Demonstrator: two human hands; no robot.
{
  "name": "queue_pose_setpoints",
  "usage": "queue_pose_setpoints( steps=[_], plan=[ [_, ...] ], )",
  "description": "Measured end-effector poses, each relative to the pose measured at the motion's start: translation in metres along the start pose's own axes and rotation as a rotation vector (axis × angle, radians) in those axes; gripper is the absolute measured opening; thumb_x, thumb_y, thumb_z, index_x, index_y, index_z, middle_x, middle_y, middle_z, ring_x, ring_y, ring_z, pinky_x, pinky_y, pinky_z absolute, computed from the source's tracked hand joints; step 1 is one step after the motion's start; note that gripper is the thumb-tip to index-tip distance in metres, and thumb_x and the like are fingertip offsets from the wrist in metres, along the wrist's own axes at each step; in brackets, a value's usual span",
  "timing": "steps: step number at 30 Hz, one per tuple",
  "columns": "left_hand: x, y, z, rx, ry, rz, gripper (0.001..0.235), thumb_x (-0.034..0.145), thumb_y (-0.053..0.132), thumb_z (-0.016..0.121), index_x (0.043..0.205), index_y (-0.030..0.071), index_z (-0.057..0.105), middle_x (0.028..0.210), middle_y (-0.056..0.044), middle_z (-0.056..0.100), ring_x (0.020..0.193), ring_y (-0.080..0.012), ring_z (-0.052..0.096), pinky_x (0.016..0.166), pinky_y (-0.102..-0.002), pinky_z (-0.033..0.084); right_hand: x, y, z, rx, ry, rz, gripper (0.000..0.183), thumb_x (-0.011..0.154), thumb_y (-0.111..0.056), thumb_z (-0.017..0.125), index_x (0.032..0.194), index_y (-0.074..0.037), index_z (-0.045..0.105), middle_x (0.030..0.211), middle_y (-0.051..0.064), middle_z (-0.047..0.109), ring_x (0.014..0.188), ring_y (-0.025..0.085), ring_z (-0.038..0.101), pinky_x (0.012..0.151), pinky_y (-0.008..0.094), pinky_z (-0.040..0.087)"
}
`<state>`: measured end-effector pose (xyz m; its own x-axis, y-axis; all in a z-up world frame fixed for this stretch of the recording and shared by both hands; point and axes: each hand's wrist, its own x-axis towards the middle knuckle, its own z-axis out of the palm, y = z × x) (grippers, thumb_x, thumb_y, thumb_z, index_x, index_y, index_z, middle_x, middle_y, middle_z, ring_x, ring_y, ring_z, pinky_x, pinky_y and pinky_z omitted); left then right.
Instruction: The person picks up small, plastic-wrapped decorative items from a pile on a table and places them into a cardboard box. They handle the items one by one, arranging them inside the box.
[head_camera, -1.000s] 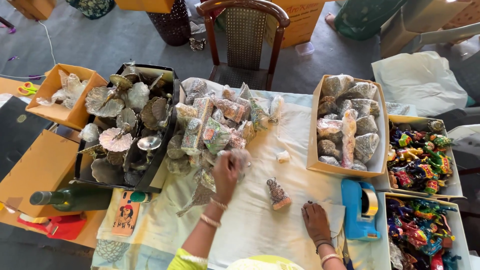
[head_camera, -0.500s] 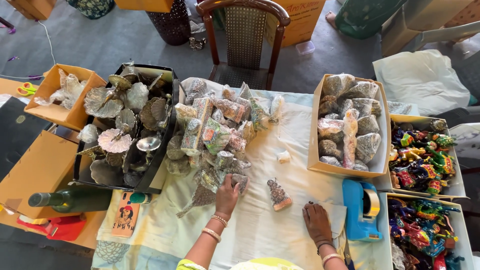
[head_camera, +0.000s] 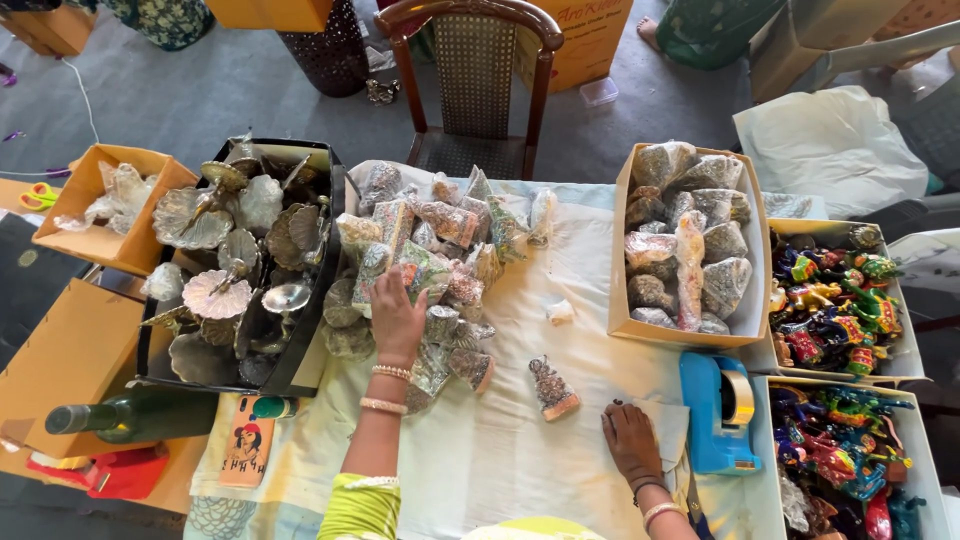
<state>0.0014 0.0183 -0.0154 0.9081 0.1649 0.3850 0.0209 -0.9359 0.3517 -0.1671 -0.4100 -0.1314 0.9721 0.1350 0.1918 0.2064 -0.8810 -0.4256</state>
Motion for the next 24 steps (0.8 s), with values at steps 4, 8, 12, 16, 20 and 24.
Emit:
queue_pose_setpoints(
  steps=[4,8,12,16,20,24],
  plan=[
    [0.013,0.007,0.001,0.078,-0.137,-0.104,0.066,0.081,0.031,0.084,0.129,0.01,0.042,0.107,-0.015,0.057,0.101,-0.0322,0.055,0.095,-0.042,0.051,-0.001,0.001,0.001,0.015,-0.006,0.004,0.013,0.092,-0.021,0.062,0.099,-0.011,0.06,0.094,0.011,0.06,0.096,0.032,0.059,0.09,0.044,0.047],
    [0.011,0.0,0.019,0.056,-0.084,-0.089,0.072,0.078,0.03,0.087,0.128,0.008,0.041,0.107,-0.015,0.058,0.1,-0.0333,0.057,0.088,-0.04,0.054,0.0,-0.002,-0.002,0.015,0.014,-0.001,0.013,0.092,-0.021,0.062,0.099,-0.01,0.06,0.095,0.011,0.06,0.097,0.033,0.059,0.09,0.044,0.047],
    [0.013,0.013,0.008,-0.097,-0.003,-0.037,0.069,0.081,0.018,0.085,0.135,0.01,0.043,0.109,-0.012,0.059,0.097,-0.0269,0.062,0.084,-0.036,0.057,0.0,-0.001,-0.001,0.019,-0.013,0.015,0.013,0.092,-0.021,0.062,0.099,-0.01,0.06,0.095,0.011,0.06,0.097,0.032,0.059,0.09,0.044,0.047],
    [0.016,0.04,-0.005,-0.198,0.046,0.02,0.058,0.088,0.015,0.082,0.133,0.007,0.046,0.108,-0.013,0.059,0.093,-0.0252,0.063,0.077,-0.033,0.059,0.0,0.001,0.001,0.015,-0.051,0.042,0.012,0.092,-0.021,0.062,0.099,-0.011,0.06,0.095,0.009,0.061,0.098,0.03,0.06,0.091,0.043,0.047],
    [0.011,0.079,0.015,-0.369,0.221,0.197,0.051,0.091,0.014,0.078,0.13,0.004,0.047,0.112,-0.016,0.059,0.099,-0.0283,0.065,0.083,-0.032,0.062,-0.001,0.002,0.002,0.025,-0.049,0.029,0.013,0.092,-0.021,0.062,0.1,-0.011,0.06,0.096,0.009,0.061,0.099,0.031,0.059,0.092,0.043,0.047],
    [-0.009,0.106,0.068,-0.451,-0.013,0.123,0.043,0.097,0.015,0.075,0.127,0.004,0.046,0.114,-0.016,0.057,0.097,-0.0278,0.066,0.079,-0.032,0.062,-0.001,0.002,0.002,0.023,-0.032,0.022,0.014,0.091,-0.021,0.062,0.099,-0.01,0.06,0.096,0.009,0.061,0.099,0.03,0.06,0.092,0.044,0.046]
  ],
)
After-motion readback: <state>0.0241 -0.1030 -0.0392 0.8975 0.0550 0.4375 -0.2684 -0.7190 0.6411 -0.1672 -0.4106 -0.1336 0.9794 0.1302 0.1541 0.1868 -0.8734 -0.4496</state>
